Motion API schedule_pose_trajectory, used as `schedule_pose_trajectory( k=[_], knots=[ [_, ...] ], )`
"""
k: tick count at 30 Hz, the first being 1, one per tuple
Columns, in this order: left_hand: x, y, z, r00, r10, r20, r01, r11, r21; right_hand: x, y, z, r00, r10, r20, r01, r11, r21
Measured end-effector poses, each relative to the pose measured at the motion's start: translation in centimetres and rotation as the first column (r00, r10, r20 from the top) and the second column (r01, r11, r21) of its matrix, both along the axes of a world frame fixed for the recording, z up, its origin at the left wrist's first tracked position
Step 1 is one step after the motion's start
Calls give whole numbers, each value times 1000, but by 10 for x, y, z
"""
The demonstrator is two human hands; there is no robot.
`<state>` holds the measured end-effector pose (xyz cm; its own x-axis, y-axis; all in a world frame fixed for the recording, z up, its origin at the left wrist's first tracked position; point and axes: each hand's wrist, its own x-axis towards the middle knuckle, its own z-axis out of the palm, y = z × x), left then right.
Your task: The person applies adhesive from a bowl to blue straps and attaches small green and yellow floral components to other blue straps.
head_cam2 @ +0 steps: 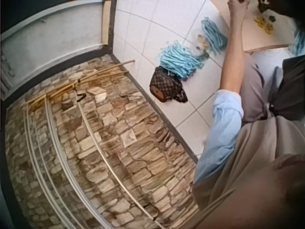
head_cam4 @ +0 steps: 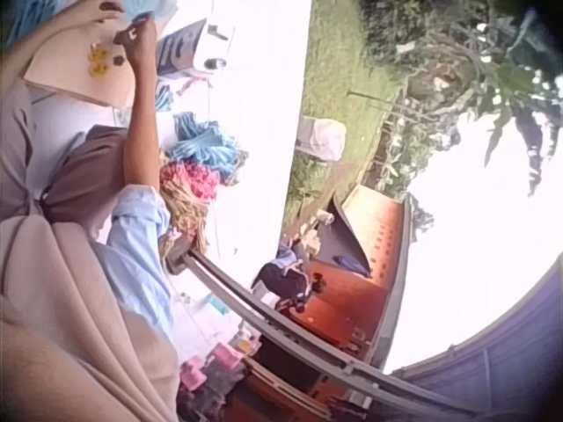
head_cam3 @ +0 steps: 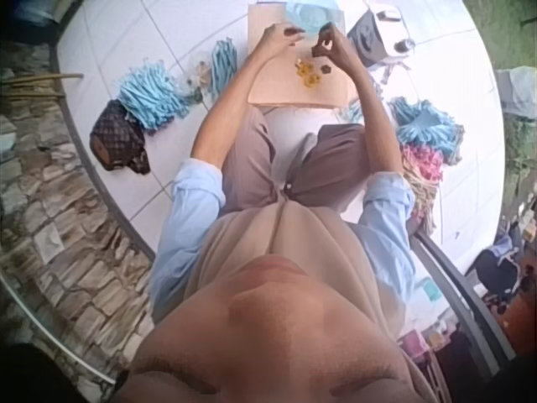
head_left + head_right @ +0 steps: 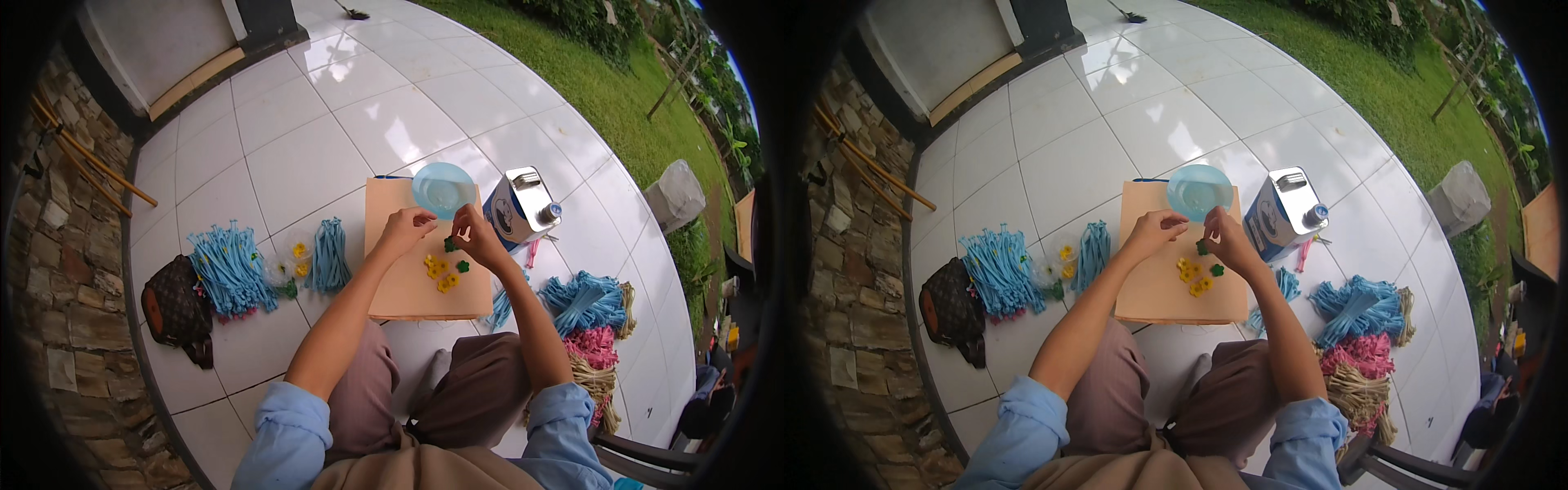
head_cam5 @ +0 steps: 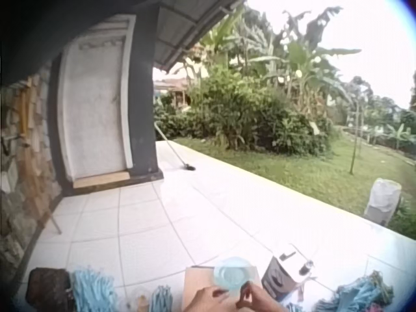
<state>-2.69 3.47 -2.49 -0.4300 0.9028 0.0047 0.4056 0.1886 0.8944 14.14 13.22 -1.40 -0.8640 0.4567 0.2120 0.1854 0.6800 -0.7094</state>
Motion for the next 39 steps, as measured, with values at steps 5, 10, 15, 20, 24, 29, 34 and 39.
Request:
schedule_pose_trajectory(
  k=[5, 10, 15, 20, 24, 29, 34, 39],
  knots=[
    [16, 4, 19, 949, -171, 264, 175, 985, 11, -3, -1, 12, 971, -233, -57, 203, 924, -325],
    [10, 5, 9, 960, -89, 267, 92, 996, 0, -5, 6, 6, 973, -228, -37, 222, 967, -121],
    [2, 6, -1, 965, 55, 255, -61, 998, 16, -7, 7, -5, 925, -369, 94, 289, 842, 455],
    [-1, 6, 0, 939, 105, 328, -120, 993, 25, -8, 12, -17, 923, -371, 102, 245, 770, 589],
    [-1, 7, -3, 936, 102, 337, -120, 992, 30, -10, 13, -20, 924, -373, 86, 245, 749, 616],
    [-2, 9, -10, 923, 119, 366, -164, 982, 96, -11, 11, -12, 923, -384, 35, 288, 748, 597],
    [-3, 10, -8, 838, 120, 532, -206, 973, 105, -14, 2, 13, 956, -287, -64, 280, 825, 490],
    [1, 8, 2, 762, 86, 641, -202, 973, 110, -19, -11, 29, 982, -148, -118, 189, 816, 546]
  ],
)
